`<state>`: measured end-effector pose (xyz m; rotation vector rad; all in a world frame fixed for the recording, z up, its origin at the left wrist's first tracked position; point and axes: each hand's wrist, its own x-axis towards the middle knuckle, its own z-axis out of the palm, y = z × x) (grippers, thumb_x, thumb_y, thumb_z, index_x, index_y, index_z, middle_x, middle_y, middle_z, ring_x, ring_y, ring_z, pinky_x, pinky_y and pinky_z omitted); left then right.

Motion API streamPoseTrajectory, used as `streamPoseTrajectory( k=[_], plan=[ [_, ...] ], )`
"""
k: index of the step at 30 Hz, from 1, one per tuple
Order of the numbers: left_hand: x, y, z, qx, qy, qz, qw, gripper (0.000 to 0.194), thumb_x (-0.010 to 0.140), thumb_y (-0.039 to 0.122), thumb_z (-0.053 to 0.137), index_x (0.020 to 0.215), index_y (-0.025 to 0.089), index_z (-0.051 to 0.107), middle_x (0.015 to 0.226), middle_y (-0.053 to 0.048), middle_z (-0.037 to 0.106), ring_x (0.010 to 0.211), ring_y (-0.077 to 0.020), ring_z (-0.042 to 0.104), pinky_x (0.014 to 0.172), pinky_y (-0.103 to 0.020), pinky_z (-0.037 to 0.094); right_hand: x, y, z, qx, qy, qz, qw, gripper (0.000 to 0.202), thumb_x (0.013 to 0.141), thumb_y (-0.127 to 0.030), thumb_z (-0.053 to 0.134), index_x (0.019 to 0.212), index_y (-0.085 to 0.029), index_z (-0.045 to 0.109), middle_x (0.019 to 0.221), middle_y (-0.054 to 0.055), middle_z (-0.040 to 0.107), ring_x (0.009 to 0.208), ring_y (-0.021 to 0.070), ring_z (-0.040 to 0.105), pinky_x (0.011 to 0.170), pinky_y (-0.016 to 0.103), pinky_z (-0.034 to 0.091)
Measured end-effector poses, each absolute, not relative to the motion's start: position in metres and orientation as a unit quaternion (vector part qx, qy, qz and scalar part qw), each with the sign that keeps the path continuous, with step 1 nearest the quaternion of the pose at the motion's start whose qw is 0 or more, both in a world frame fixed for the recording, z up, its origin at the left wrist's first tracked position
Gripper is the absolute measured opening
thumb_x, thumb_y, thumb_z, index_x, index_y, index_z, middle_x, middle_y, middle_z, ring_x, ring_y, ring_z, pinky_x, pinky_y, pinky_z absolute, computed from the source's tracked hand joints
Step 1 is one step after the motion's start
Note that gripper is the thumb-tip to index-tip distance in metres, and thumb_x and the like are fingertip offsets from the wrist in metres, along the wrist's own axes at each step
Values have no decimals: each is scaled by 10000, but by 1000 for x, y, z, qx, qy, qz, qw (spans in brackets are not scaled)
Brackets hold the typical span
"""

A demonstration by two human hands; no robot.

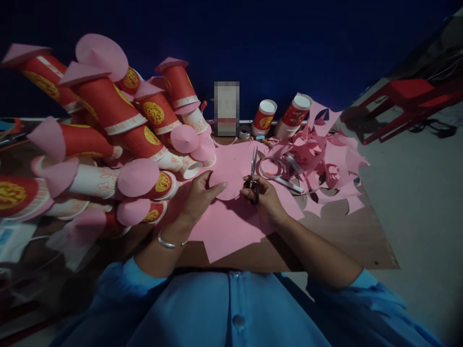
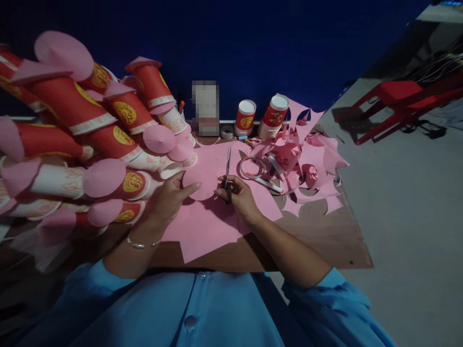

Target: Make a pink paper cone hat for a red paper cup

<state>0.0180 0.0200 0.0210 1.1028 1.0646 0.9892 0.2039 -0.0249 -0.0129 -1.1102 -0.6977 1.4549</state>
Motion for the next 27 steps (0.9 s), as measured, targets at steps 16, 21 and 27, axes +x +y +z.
streamPoseTrajectory(
  k=[16, 21, 27],
  plan=[
    [11, 18, 11, 796, 348, 486, 96, 182, 827, 67, 716, 910, 229, 715, 1008, -56, 744, 999, -227, 700, 913, -402, 594, 205, -25, -4, -442, -263, 625, 588, 499, 678, -518, 923, 1046, -241, 730, 718, -52, 637, 597, 113, 541, 548, 241, 415],
    [9, 17, 6, 846, 251, 469, -39, 440, 746, -102, 579, 999, 236, 704, 1085, -72, 722, 1045, -222, 682, 963, -415, 602, 206, -24, -1, -460, -260, 616, 584, 575, 623, -398, 953, 1111, -269, 675, 656, -111, 497, 560, 88, 447, 544, 224, 376],
    [12, 19, 6, 774, 342, 524, 95, 504, 822, -13, 612, 1242, 255, 691, 1268, -100, 677, 1203, -253, 651, 1050, -457, 566, 206, -25, -4, -456, -298, 600, 586, 584, 615, -370, 927, 1108, -282, 626, 665, -112, 473, 585, 95, 408, 564, 230, 335]
  ],
)
